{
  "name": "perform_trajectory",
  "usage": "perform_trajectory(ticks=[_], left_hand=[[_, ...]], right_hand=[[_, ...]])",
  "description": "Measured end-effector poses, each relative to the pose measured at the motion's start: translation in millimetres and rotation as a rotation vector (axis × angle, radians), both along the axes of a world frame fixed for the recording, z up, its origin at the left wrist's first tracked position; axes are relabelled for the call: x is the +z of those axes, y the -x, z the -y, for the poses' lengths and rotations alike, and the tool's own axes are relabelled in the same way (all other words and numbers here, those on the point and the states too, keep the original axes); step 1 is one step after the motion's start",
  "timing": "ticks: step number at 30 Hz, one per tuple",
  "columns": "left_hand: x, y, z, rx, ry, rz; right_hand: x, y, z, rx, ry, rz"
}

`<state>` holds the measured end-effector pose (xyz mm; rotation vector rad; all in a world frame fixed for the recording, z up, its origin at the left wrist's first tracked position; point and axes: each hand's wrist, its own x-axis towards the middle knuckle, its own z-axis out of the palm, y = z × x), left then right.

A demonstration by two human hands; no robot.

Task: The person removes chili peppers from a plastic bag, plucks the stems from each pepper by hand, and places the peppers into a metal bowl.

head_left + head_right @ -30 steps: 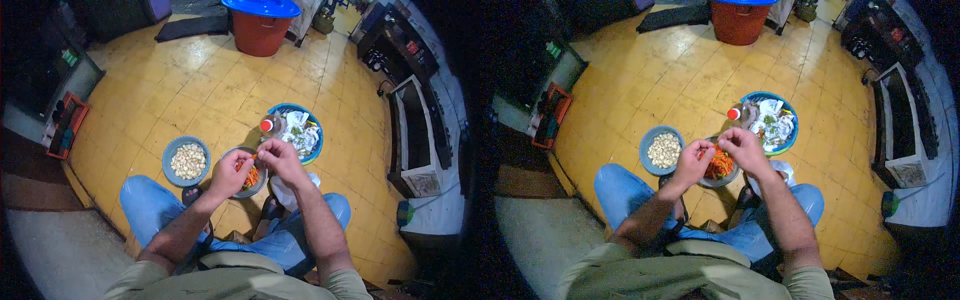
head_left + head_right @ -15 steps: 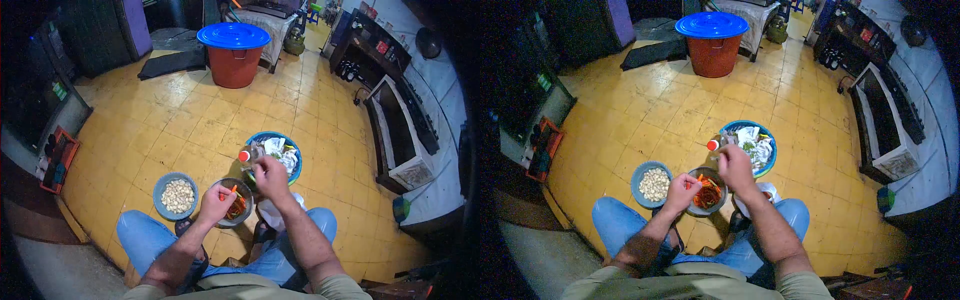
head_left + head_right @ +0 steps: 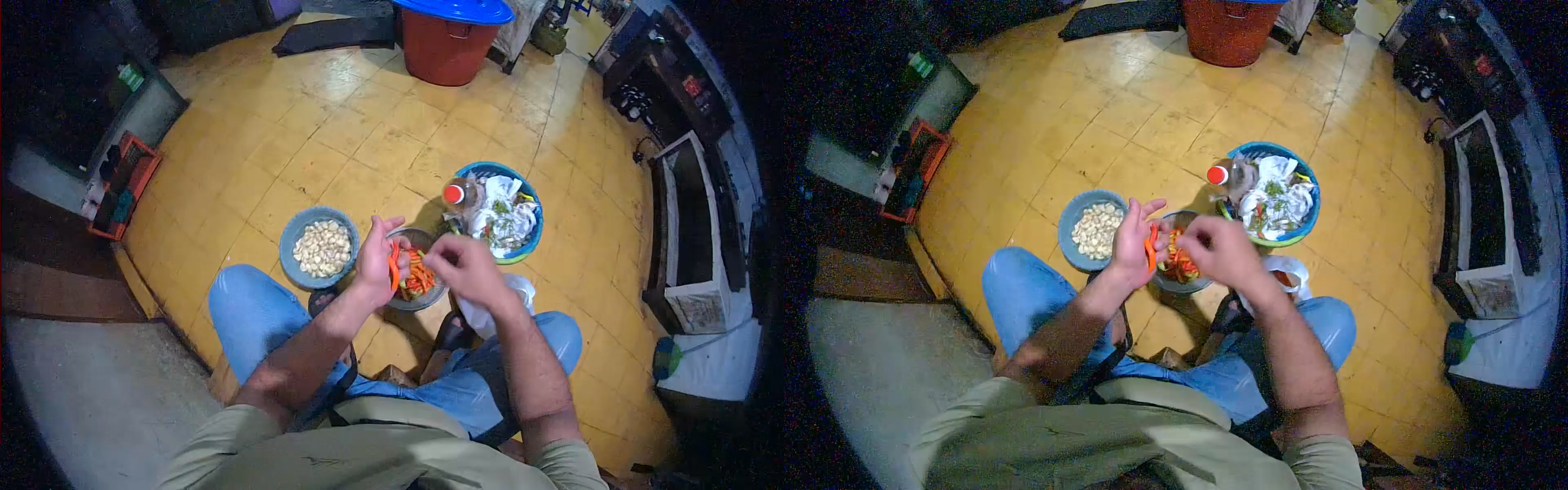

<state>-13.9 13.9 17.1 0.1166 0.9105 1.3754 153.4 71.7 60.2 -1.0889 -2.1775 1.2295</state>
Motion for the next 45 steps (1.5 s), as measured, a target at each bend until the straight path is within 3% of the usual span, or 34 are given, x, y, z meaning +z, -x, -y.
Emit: perform_trajectory(ticks=[1,3,8,12,14,17,19,24,28,30,31,33,35,37,45], left_hand=[[-3.4,1.9,-1.0,0.003,0.003,-0.001],[-13.7,4.3,-4.2,0.105,-0.009,-0.042],[-10.9,1.8,-4.0,0.173,-0.017,-0.135],[-9.9,2.3,-6.3,0.26,-0.04,-0.137],[-8.5,3.5,-6.3,0.282,-0.038,-0.135],[-4.0,2.5,-3.7,0.193,-0.145,-0.169],[-1.0,-2.5,-0.6,-0.015,-0.271,-0.364],[0.8,-8.9,1.2,0.001,-0.341,-0.233],[2.9,-6.4,2.1,-0.093,-0.293,-0.405],[-1.8,-7.1,0.6,-0.103,-0.247,-0.432],[-9.2,-8.2,-2.3,-0.059,-0.258,-0.56],[-9.7,-7.8,-3.3,-0.016,-0.268,-0.686],[1.9,-5.5,0.1,-0.088,-0.265,-0.805],[-4.3,-7.9,-0.1,-0.098,-0.275,-0.885],[12.5,-9.1,3.3,-0.2,-0.157,-1.074]], right_hand=[[1.4,8.2,11.1,0.056,0.077,0.02],[-21.0,20.3,25.9,0.104,-0.026,-0.018],[-39.8,39.1,44.2,-0.095,-0.028,-0.013],[-35.3,36.0,31.6,-0.097,0.003,0.029],[-42.6,30.9,19.8,-0.162,0.227,-0.223],[-32.4,22.6,10.0,-0.221,0.349,-0.302],[-36.3,18.9,5.2,-0.224,0.335,-0.302],[-28.7,16.6,5.4,-0.255,0.639,-0.385],[-19.9,15.6,3.9,-0.175,0.698,-0.33],[-24.6,13.9,-0.5,-0.096,0.403,-0.099],[-21.3,13.4,0.0,-0.097,0.403,-0.098],[-7.7,11.7,2.0,-0.21,-0.052,-0.214],[-1.5,10.7,2.7,-0.231,-0.033,-0.253],[0.4,9.0,3.3,-0.197,-0.302,-0.142],[-1.7,14.1,7.3,-0.236,-0.378,-0.032]])
